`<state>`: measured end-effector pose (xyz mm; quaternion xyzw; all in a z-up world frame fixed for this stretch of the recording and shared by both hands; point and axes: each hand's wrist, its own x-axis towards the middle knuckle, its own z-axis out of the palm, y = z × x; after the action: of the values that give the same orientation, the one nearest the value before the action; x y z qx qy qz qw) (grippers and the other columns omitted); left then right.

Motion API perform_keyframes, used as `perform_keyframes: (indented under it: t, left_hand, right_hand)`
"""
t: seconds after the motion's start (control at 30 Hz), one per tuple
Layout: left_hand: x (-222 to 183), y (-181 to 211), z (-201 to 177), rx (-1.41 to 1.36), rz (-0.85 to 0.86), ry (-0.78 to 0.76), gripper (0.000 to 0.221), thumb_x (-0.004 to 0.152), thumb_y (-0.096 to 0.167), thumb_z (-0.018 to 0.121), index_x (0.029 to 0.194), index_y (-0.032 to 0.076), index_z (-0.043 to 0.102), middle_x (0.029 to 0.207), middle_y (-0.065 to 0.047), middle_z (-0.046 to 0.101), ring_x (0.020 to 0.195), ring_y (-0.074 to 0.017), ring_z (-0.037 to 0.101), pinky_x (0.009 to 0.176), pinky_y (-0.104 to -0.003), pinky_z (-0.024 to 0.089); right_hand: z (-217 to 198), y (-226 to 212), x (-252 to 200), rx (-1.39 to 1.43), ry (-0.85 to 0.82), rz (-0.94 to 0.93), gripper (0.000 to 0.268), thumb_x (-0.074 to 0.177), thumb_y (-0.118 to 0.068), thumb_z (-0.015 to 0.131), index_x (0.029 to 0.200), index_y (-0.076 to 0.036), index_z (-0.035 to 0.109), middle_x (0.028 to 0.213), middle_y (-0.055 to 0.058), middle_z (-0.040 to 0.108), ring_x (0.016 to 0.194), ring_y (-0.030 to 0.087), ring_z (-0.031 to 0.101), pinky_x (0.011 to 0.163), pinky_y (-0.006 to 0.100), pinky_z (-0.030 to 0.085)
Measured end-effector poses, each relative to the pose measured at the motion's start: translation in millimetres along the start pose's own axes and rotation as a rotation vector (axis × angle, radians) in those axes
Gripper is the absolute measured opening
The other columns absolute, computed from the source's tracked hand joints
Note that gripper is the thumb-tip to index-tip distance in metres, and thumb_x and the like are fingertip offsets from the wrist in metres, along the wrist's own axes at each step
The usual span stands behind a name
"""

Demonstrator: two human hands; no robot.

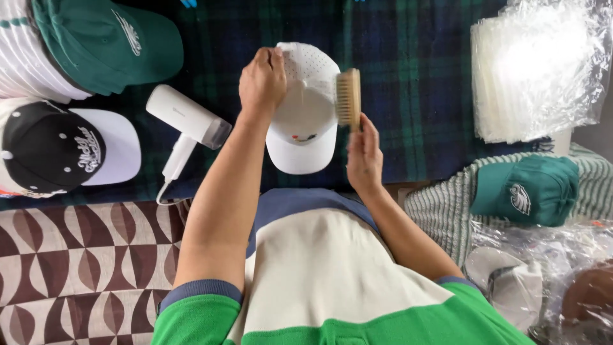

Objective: Cleaning a white baseball cap by brushing it thoroughly with a wooden brush to remove lint or dust.

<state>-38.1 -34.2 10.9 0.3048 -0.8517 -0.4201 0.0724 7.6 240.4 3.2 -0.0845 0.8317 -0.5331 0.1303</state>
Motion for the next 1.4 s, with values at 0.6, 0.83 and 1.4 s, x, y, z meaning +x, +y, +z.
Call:
perform_keyframes:
  t: [0.6,0.83,1.4]
  left_hand:
    - [2.7,6.5,-4.4,-0.016,-0.105,-0.043,0.051,0.102,0.046,0.031,0.11,0.011,0.069,0.104,-0.011,0.077,0.091,-0.032,0.072,0.072,-0.045,0.055]
    - [5.2,2.9,-1.7,-0.047,-0.127,-0.04,0.05,0.101,0.047,0.031,0.101,0.014,0.069,0.093,-0.006,0.076,0.08,-0.0264,0.071,0.063,-0.041,0.052]
    - [0.9,7.2,-4.0,-0.031,-0.101,-0.019,0.048,0.102,0.046,0.032,0.094,0.014,0.068,0.086,-0.005,0.076,0.077,-0.0287,0.07,0.063,-0.044,0.051]
  right_hand:
    - [3.1,-23.3,16.2,0.015,-0.097,0.022,0.042,0.109,-0.039,0.037,0.13,-0.007,0.055,0.074,-0.003,0.055,0.059,0.009,0.05,0.054,0.03,0.042]
    - [-8.1,11.4,25.0,-0.125,0.009,0.137,0.045,0.107,-0.048,0.037,0.125,-0.011,0.056,0.085,0.0,0.06,0.069,0.013,0.053,0.061,0.036,0.041]
    - [-43.5,68.3,0.4,-0.579,-0.397,-0.831,0.031,0.105,-0.03,0.067,0.133,-0.018,0.064,0.093,0.001,0.068,0.077,0.021,0.061,0.073,0.037,0.04]
